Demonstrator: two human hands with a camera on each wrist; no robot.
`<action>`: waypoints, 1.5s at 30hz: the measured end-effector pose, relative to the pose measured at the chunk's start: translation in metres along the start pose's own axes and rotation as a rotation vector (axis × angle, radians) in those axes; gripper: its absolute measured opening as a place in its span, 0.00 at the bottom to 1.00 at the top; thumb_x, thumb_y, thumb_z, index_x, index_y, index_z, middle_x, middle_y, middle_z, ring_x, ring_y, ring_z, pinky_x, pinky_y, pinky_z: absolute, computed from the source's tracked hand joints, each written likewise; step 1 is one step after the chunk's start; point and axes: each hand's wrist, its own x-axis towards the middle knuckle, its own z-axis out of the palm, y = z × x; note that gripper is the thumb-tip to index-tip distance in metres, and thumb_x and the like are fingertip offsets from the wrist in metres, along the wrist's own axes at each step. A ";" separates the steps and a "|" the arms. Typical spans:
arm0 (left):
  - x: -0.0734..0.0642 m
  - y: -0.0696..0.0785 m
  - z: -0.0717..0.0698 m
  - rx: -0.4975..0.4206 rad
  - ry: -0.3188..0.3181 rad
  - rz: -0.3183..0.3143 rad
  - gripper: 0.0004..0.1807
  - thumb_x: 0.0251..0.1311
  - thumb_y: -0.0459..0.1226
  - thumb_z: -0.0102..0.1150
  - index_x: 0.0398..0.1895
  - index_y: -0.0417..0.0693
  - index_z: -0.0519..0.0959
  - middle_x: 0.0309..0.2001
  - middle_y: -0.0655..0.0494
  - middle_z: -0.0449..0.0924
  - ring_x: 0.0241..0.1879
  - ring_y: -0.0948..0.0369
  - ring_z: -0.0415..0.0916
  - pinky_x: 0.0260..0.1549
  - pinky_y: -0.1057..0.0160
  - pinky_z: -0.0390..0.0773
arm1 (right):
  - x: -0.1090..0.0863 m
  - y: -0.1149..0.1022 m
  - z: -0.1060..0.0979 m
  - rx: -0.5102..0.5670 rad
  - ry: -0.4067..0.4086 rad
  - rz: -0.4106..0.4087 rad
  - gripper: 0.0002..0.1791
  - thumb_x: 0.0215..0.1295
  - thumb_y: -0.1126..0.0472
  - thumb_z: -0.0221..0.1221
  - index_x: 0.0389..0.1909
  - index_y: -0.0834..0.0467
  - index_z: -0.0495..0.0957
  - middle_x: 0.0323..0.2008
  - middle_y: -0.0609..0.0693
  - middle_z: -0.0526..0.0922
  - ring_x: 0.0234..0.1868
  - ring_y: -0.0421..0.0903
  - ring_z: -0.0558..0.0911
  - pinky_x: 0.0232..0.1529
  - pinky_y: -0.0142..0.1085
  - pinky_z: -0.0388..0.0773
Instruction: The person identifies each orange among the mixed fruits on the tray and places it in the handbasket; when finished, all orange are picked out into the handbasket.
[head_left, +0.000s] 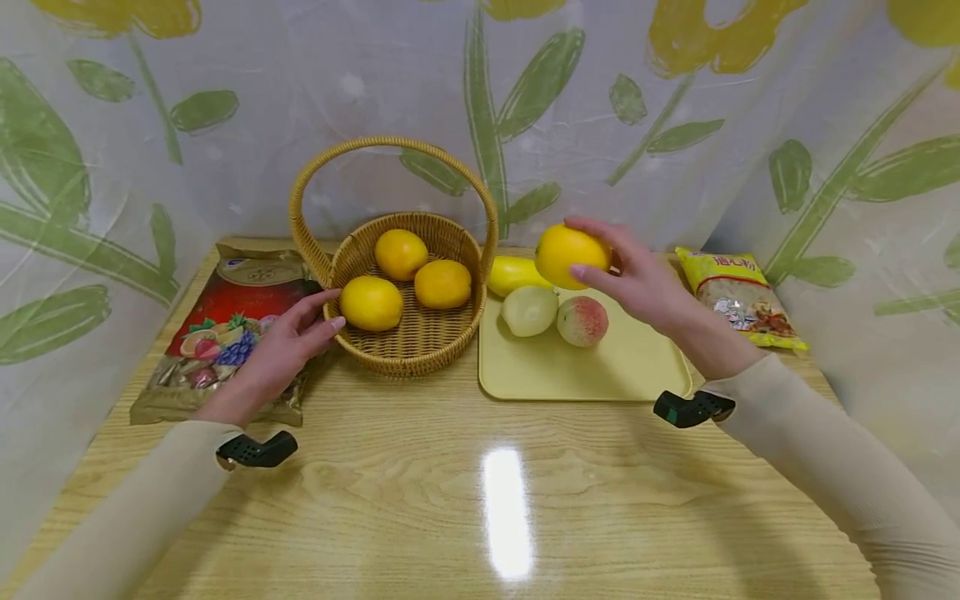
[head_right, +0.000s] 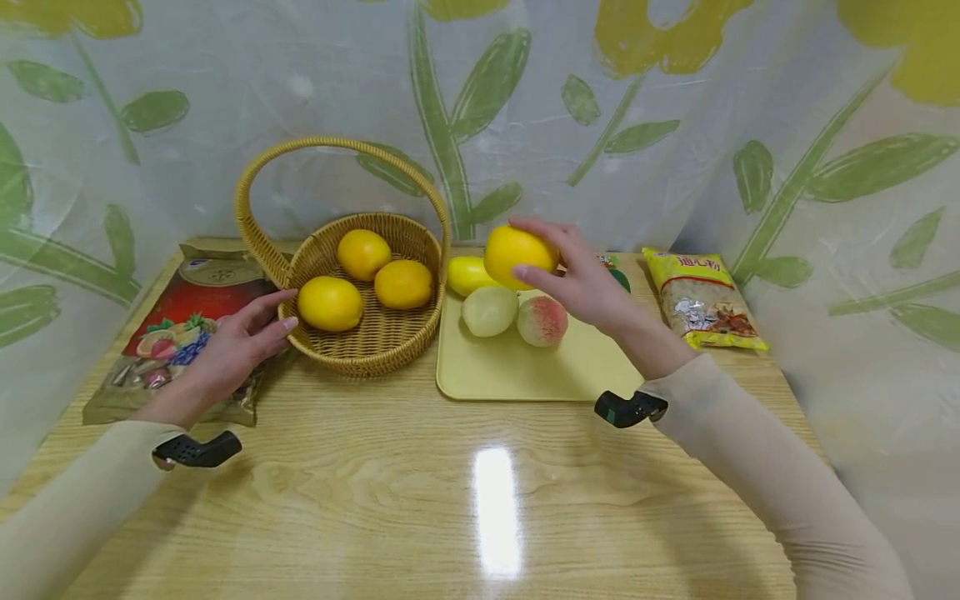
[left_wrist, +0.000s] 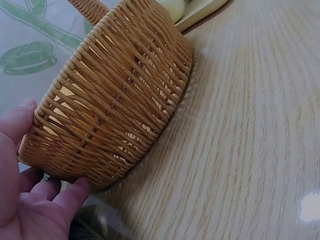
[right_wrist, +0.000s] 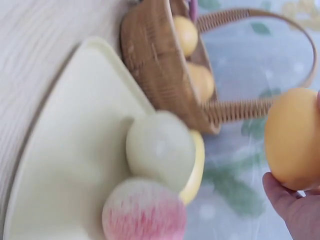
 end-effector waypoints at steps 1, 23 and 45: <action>0.000 0.000 0.000 -0.004 0.000 0.003 0.38 0.69 0.55 0.51 0.78 0.56 0.52 0.76 0.48 0.47 0.71 0.50 0.57 0.60 0.61 0.70 | 0.000 -0.003 0.003 0.009 -0.012 -0.009 0.30 0.70 0.66 0.57 0.72 0.54 0.64 0.67 0.53 0.63 0.58 0.48 0.67 0.52 0.29 0.74; 0.003 -0.007 -0.002 -0.013 0.000 0.033 0.37 0.69 0.53 0.52 0.77 0.55 0.53 0.77 0.48 0.48 0.71 0.50 0.57 0.54 0.70 0.74 | 0.039 -0.031 0.056 -0.042 -0.256 -0.031 0.29 0.69 0.56 0.60 0.70 0.48 0.67 0.61 0.46 0.71 0.49 0.47 0.76 0.48 0.42 0.78; 0.001 -0.004 -0.004 -0.029 -0.008 0.021 0.37 0.71 0.49 0.52 0.77 0.53 0.52 0.77 0.49 0.46 0.72 0.50 0.55 0.51 0.75 0.73 | 0.105 -0.012 0.110 -0.235 -0.521 0.088 0.32 0.68 0.49 0.60 0.71 0.48 0.65 0.62 0.46 0.71 0.58 0.45 0.70 0.61 0.39 0.66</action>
